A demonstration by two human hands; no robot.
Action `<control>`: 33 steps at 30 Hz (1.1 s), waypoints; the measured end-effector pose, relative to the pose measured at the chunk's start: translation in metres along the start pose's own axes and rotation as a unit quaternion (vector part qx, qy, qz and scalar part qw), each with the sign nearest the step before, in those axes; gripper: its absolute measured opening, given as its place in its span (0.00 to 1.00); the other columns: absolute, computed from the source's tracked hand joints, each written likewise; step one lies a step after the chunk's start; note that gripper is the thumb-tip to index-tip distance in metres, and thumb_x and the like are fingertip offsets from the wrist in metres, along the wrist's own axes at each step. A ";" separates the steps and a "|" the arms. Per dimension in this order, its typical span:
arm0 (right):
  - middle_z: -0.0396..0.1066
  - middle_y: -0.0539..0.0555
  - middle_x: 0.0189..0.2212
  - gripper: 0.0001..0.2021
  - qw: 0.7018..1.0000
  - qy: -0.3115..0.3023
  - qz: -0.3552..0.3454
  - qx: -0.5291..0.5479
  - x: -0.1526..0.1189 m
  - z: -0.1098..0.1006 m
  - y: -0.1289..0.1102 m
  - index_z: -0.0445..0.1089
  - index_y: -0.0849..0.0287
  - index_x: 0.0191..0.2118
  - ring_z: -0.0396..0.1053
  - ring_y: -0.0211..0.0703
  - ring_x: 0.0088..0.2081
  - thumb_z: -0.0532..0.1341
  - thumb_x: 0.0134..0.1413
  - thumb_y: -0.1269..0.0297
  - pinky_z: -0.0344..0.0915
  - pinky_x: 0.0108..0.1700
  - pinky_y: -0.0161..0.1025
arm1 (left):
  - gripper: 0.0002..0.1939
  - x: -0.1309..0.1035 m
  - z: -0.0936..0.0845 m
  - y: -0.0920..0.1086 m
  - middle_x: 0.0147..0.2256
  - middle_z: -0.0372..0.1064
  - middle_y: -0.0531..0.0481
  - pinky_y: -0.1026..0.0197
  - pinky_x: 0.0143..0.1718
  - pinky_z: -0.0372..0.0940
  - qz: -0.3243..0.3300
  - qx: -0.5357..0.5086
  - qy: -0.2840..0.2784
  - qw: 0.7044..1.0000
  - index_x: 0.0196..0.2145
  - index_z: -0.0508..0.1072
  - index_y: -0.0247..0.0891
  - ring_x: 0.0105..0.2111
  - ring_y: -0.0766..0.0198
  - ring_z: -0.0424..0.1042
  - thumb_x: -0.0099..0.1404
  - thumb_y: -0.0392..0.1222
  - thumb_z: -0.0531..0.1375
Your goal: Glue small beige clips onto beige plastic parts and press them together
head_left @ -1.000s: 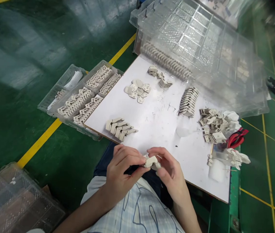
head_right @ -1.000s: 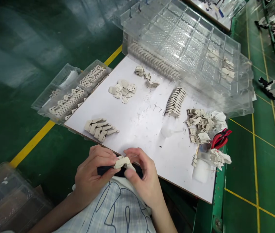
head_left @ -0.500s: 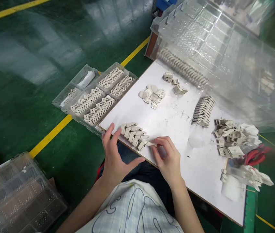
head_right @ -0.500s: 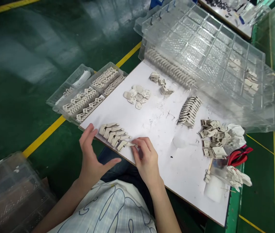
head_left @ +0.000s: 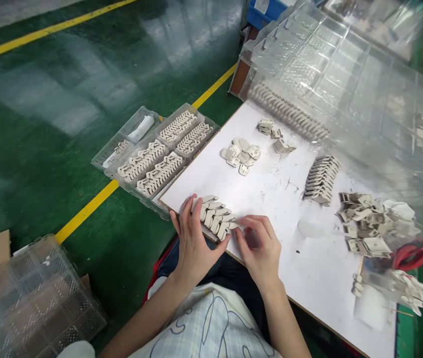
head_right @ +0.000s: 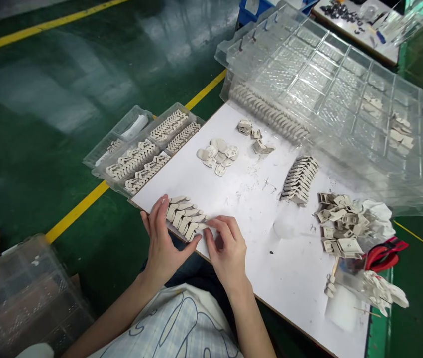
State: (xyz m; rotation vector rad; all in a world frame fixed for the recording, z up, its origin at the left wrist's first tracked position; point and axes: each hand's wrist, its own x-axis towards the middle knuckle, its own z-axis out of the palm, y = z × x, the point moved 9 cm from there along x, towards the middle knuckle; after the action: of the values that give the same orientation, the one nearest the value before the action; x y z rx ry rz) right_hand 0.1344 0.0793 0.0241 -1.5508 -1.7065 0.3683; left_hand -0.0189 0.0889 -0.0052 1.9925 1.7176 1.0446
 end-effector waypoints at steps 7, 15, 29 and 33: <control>0.73 0.54 0.40 0.08 0.999 0.037 0.027 -0.013 -0.020 -0.024 0.009 0.71 0.54 0.47 0.72 0.44 0.37 0.62 0.62 0.67 0.72 0.40 0.44 | 0.56 -0.002 -0.003 -0.002 0.67 0.50 0.23 0.23 0.65 0.45 -0.006 -0.021 0.014 1.000 0.70 0.43 0.41 0.69 0.32 0.52 0.57 0.56 0.71; 0.74 0.57 0.38 0.08 0.995 0.003 0.095 -0.004 -0.040 -0.037 0.035 0.75 0.57 0.39 0.72 0.47 0.38 0.62 0.63 0.59 0.69 0.41 0.44 | 0.56 -0.006 0.000 0.004 0.68 0.46 0.20 0.23 0.64 0.48 -0.026 -0.009 0.018 0.999 0.70 0.41 0.38 0.70 0.31 0.48 0.56 0.46 0.72; 0.73 0.58 0.43 0.16 0.994 -0.024 0.094 -0.040 -0.009 0.013 0.017 0.72 0.57 0.46 0.71 0.50 0.41 0.63 0.60 0.51 0.66 0.44 0.45 | 0.45 -0.009 0.006 -0.005 0.64 0.59 0.22 0.22 0.62 0.55 -0.041 -0.047 -0.005 0.998 0.67 0.52 0.35 0.68 0.31 0.54 0.55 0.35 0.65; 0.73 0.57 0.42 0.15 0.996 -0.038 0.077 -0.030 -0.007 0.018 0.017 0.72 0.57 0.46 0.70 0.47 0.36 0.64 0.59 0.52 0.66 0.41 0.44 | 0.44 -0.010 0.004 -0.005 0.68 0.51 0.20 0.23 0.63 0.55 -0.045 -0.055 -0.012 0.997 0.69 0.48 0.36 0.71 0.32 0.47 0.59 0.35 0.63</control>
State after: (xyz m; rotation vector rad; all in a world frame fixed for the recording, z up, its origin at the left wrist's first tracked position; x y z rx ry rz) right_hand 0.1339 0.0818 -0.0016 -1.7369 -1.6748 0.4641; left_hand -0.0196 0.0811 -0.0140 1.8345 1.6839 1.0576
